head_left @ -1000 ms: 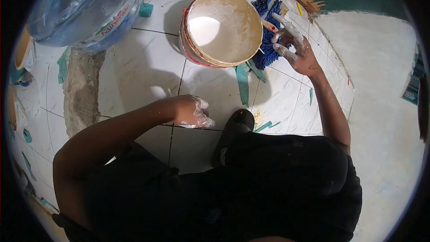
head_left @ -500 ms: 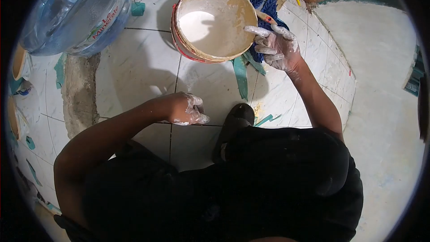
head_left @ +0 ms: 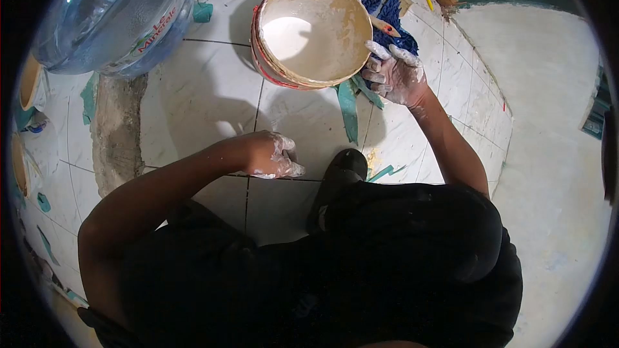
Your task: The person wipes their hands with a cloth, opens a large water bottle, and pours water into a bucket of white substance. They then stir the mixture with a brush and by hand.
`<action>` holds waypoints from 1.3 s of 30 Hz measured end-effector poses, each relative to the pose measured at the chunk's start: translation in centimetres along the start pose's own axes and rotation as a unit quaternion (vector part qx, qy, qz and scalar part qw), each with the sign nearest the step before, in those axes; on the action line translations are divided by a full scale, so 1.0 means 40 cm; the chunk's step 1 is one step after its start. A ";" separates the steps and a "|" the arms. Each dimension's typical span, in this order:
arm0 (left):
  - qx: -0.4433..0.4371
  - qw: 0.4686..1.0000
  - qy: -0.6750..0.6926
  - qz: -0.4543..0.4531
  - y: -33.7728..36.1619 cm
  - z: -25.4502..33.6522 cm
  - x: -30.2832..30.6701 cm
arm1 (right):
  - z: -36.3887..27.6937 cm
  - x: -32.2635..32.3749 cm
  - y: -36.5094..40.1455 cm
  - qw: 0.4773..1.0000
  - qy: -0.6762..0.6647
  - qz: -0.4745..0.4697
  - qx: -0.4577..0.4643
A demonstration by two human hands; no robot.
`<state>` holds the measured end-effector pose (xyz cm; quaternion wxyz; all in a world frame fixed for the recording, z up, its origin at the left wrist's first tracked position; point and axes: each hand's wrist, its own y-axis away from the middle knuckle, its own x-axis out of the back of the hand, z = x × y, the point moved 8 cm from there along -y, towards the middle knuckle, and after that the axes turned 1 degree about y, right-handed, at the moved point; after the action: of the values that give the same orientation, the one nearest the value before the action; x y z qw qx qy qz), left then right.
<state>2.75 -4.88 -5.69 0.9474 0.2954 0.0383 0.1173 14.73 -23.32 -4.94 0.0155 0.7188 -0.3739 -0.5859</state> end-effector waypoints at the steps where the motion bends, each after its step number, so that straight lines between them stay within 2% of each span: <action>1: 0.000 1.000 0.000 0.000 -0.002 -0.002 0.000 | -0.004 0.007 0.001 1.000 0.001 0.001 0.001; 3: 0.001 1.000 -0.002 -0.001 0.001 0.000 -0.001 | -0.007 0.024 0.000 1.000 0.002 0.003 0.001; 6: 0.007 1.000 -0.003 -0.005 0.007 0.012 0.002 | -0.036 0.092 0.023 0.979 0.047 0.187 0.066; 8: 0.010 1.000 0.002 -0.005 0.010 0.011 0.003 | -0.084 0.063 0.057 0.952 0.190 0.205 0.126; 10: 0.005 1.000 -0.004 0.008 0.010 0.003 0.002 | -0.122 -0.018 0.070 0.891 0.363 0.203 0.183; 11: 0.001 1.000 -0.010 0.010 0.005 0.003 0.000 | -0.137 -0.061 0.079 0.770 0.561 0.240 0.186; 12: 0.002 1.000 -0.007 0.004 -0.001 0.001 0.000 | -0.136 -0.119 0.073 0.632 0.713 0.228 0.204; 13: 0.002 1.000 -0.005 -0.002 -0.005 -0.002 -0.002 | -0.120 -0.164 0.069 0.466 0.834 0.207 0.211; 16: 0.013 1.000 0.013 -0.006 -0.007 -0.004 -0.008 | -0.103 -0.030 0.035 0.133 0.960 0.230 0.092; 19: 0.028 0.999 0.019 -0.001 0.002 0.002 0.003 | -0.062 0.066 0.031 0.133 0.964 0.231 0.021; 20: 0.032 0.999 0.019 0.003 0.005 0.002 0.007 | -0.070 0.088 0.041 0.173 0.951 0.257 -0.002; 23: 0.011 1.000 0.028 0.002 -0.001 -0.018 0.000 | -0.102 -0.071 0.053 0.198 0.920 0.330 0.078; 24: 0.008 1.000 0.021 0.003 -0.006 -0.026 0.000 | -0.116 -0.095 0.057 0.189 0.920 0.328 0.104; 27: 0.008 1.000 0.011 -0.011 -0.028 -0.026 -0.006 | -0.102 -0.126 0.040 0.087 0.945 0.267 0.169; 28: 0.018 1.000 0.016 -0.018 -0.026 -0.020 -0.002 | -0.093 -0.100 0.029 0.111 0.947 0.276 0.118; 32: 0.034 0.999 0.014 -0.021 -0.015 -0.010 0.008 | -0.096 -0.031 0.010 0.117 0.945 0.302 0.052; 35: 0.026 0.999 0.020 -0.015 -0.013 -0.017 0.008 | -0.050 0.054 0.016 0.072 0.968 0.241 0.007; 36: 0.022 1.000 0.020 -0.010 -0.015 -0.026 0.008 | -0.045 0.044 0.022 0.109 0.964 0.243 -0.009; 39: 0.012 0.999 0.031 -0.013 -0.024 -0.045 -0.001 | -0.109 -0.041 0.056 0.190 0.922 0.334 0.047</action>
<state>2.62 -4.67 -7.72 0.9436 0.3026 0.0725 0.1134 17.25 -25.83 -1.18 0.5095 0.5521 -0.3248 0.5746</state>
